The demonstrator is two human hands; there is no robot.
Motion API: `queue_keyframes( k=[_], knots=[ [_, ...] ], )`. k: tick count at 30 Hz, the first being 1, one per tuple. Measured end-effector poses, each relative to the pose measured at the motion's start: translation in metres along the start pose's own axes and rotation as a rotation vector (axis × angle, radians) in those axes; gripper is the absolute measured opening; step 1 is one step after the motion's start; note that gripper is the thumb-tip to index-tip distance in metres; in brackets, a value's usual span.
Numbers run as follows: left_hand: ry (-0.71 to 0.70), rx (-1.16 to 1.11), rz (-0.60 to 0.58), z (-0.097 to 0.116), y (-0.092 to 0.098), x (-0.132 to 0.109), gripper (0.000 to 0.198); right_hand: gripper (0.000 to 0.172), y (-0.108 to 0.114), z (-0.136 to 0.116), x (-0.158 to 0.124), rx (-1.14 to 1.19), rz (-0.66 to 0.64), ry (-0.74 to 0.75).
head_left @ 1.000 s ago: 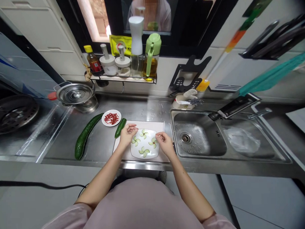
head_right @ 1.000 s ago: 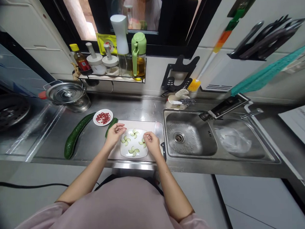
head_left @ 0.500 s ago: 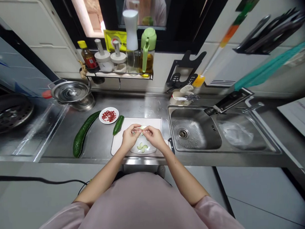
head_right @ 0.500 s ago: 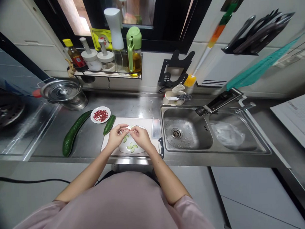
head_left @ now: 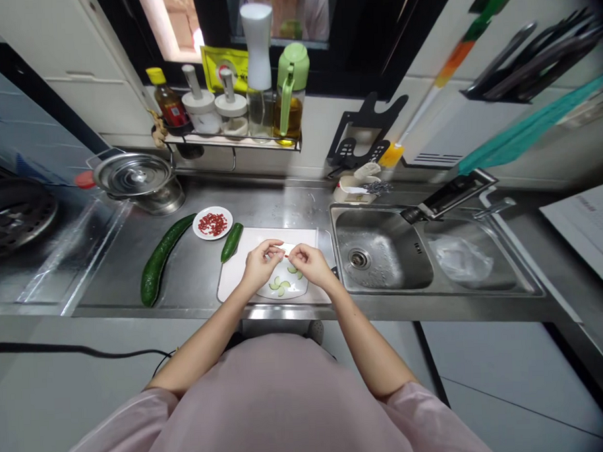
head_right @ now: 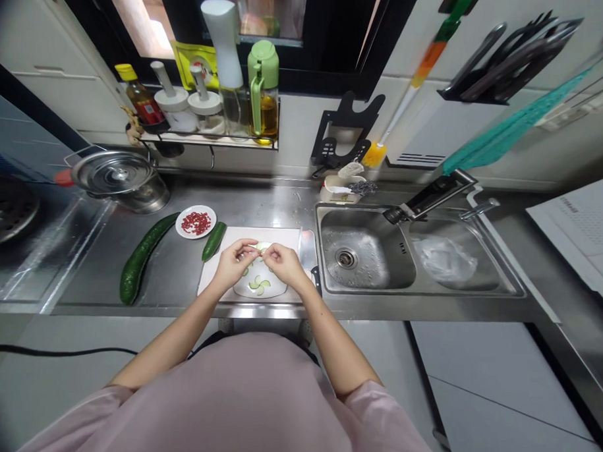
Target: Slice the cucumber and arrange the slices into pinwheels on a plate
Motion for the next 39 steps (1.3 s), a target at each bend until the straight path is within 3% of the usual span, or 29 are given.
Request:
queue_keyframes(
  k=[4, 7, 10, 14, 26, 39],
  knots=[
    [0.069, 0.187, 0.002, -0.02, 0.01, -0.006, 0.03, 0.013, -0.014, 0.025, -0.014, -0.079, -0.084, -0.019],
    [0.119, 0.416, -0.116, -0.036, 0.013, -0.013, 0.025, 0.012, -0.026, 0.04, -0.025, -0.261, -0.203, -0.052],
    [0.134, 0.577, -0.228, -0.049, 0.012, -0.019, 0.022, 0.011, -0.033, 0.045, -0.031, -0.423, -0.267, -0.068],
    [0.152, 0.696, -0.282, -0.055, 0.006, -0.022, 0.017, 0.014, -0.039, 0.044, -0.031, -0.559, -0.33, -0.055],
    [0.147, 0.824, -0.335, -0.061, -0.01, -0.026, 0.012, 0.018, -0.047, 0.047, -0.032, -0.691, -0.384, -0.037],
    [0.135, 0.859, -0.362, -0.07, -0.016, -0.028, 0.011, 0.02, -0.051, 0.045, -0.032, -0.778, -0.417, -0.078]
  ],
)
Point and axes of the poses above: each hand's wrist, its own x-axis towards the middle knuckle, its own y-axis out of the back of the hand, z = x × y, the point moved 2 cm from there along x, towards the middle knuckle, and after that the axes turned 5 degrees about z, right-handed, at the moved point
